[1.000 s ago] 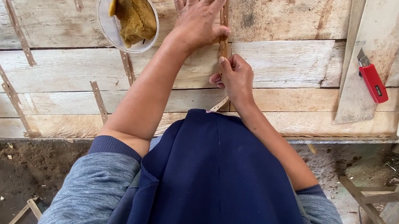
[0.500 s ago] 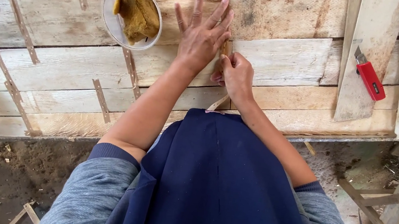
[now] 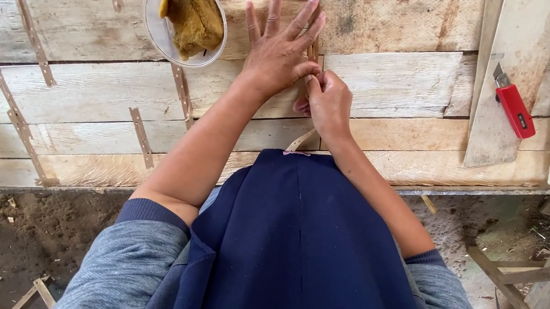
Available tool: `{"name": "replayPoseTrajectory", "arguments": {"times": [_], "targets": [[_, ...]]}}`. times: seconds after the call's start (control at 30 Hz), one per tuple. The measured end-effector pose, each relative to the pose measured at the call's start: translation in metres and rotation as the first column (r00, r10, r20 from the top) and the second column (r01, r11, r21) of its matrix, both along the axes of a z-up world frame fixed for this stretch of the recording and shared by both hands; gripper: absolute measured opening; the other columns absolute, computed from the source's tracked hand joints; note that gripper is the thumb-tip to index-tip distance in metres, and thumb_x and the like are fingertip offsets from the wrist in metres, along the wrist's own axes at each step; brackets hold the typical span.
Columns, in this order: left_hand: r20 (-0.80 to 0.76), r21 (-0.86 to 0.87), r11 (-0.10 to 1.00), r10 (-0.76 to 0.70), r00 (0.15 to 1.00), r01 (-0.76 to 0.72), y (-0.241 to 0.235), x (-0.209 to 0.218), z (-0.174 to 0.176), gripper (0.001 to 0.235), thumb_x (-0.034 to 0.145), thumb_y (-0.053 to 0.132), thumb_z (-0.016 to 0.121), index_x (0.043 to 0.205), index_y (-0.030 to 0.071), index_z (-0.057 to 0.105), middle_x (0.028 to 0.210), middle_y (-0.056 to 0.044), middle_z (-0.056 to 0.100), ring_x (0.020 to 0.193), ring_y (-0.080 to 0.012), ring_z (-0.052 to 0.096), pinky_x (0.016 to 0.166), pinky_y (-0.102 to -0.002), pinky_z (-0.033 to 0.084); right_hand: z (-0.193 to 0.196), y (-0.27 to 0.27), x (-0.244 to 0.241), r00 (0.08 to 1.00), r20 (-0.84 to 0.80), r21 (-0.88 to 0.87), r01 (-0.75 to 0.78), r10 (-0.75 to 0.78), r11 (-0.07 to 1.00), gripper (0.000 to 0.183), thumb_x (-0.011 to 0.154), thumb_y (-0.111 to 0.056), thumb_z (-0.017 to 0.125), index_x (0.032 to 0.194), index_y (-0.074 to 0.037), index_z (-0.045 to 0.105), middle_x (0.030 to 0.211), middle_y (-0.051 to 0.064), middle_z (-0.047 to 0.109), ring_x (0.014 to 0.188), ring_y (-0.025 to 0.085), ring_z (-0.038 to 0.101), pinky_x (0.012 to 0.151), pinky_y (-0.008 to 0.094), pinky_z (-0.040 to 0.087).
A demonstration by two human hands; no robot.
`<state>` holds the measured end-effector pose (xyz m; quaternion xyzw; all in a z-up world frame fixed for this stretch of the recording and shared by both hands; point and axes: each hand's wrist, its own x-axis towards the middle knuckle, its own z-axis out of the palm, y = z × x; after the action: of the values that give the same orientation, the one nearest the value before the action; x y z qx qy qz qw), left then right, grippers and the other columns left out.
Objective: The person unrolls a coiled strip of woven material and repeatedly places individual strips onto a wooden workbench, pressing them flat. The person handles the strips one at a time, aligning them vertically on the bench surface.
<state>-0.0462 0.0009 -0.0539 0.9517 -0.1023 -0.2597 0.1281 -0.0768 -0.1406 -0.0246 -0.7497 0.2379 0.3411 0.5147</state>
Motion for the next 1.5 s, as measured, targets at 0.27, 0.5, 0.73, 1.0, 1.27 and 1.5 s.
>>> {"name": "replayPoseTrajectory", "arguments": {"times": [0.27,0.5,0.73,1.0,1.27,1.5], "targets": [[0.014,0.016,1.0,-0.009,1.0,0.009,0.003,-0.003,-0.012,0.089,0.098,0.074,0.048,0.168,0.035,0.008,0.166,0.011,-0.019,0.139,-0.0375,-0.033,0.106,-0.077,-0.019,-0.01,-0.007,-0.018,0.716,0.519,-0.258,-0.39,0.467,0.884,0.018,0.111,-0.014,0.049,0.12,-0.008,0.064,0.064,0.002,0.073,0.045,0.008,0.069,0.031,0.018,0.05],[0.021,-0.007,1.0,-0.001,1.0,0.001,0.005,-0.003,-0.005,0.097,0.097,0.072,0.058,0.168,0.031,0.007,0.167,0.009,-0.014,0.142,-0.0386,-0.029,0.107,-0.079,-0.016,0.017,-0.025,0.001,0.956,0.16,0.321,0.186,-0.247,0.929,0.019,0.108,-0.027,0.053,0.097,-0.011,0.052,0.068,0.007,0.068,0.058,0.017,0.068,0.058,0.027,0.06],[-0.007,-0.038,0.998,0.041,0.999,-0.041,0.003,-0.006,0.012,0.094,0.1,0.072,0.048,0.168,0.026,0.004,0.168,0.006,-0.015,0.145,-0.0348,-0.027,0.112,-0.074,-0.017,0.054,-0.069,0.043,0.767,0.302,0.439,0.415,-0.566,0.797,0.025,0.101,-0.033,0.059,0.095,-0.009,0.053,0.068,0.003,0.064,0.057,0.019,0.069,0.055,0.03,0.063],[-0.08,0.029,0.992,0.122,0.989,-0.12,0.0,-0.005,0.038,0.117,0.101,0.071,0.063,0.165,0.009,-0.014,0.166,-0.009,-0.026,0.15,-0.0302,-0.027,0.12,-0.061,-0.019,0.012,-0.078,0.105,0.588,0.806,-0.276,0.276,0.066,0.921,0.075,0.101,-0.032,0.092,0.144,-0.006,0.037,0.13,0.012,0.051,0.12,0.022,0.051,0.107,0.034,0.049],[-0.1,-0.01,0.986,0.163,0.982,-0.165,0.001,-0.001,0.018,0.118,0.101,0.066,0.063,0.159,0.008,-0.022,0.168,-0.008,-0.026,0.149,-0.0279,-0.03,0.117,-0.061,-0.023,-0.078,-0.02,0.054,0.53,0.332,-0.874,-0.139,0.78,0.466,0.093,0.08,-0.071,0.093,0.134,-0.013,0.045,0.169,0.014,-0.021,0.155,0.038,-0.018,0.124,0.072,0.001],[-0.116,-0.015,0.988,0.152,0.982,-0.155,0.002,0.004,0.009,0.124,0.096,0.062,0.071,0.161,0.008,-0.02,0.168,-0.009,-0.027,0.15,-0.0285,-0.03,0.117,-0.061,-0.023,-0.093,-0.012,0.105,0.407,0.532,-0.807,-0.02,0.742,0.59,0.082,0.101,-0.092,0.028,0.127,-0.017,0.048,0.173,0.009,-0.02,0.161,0.033,-0.018,0.128,0.071,0.001]]}}
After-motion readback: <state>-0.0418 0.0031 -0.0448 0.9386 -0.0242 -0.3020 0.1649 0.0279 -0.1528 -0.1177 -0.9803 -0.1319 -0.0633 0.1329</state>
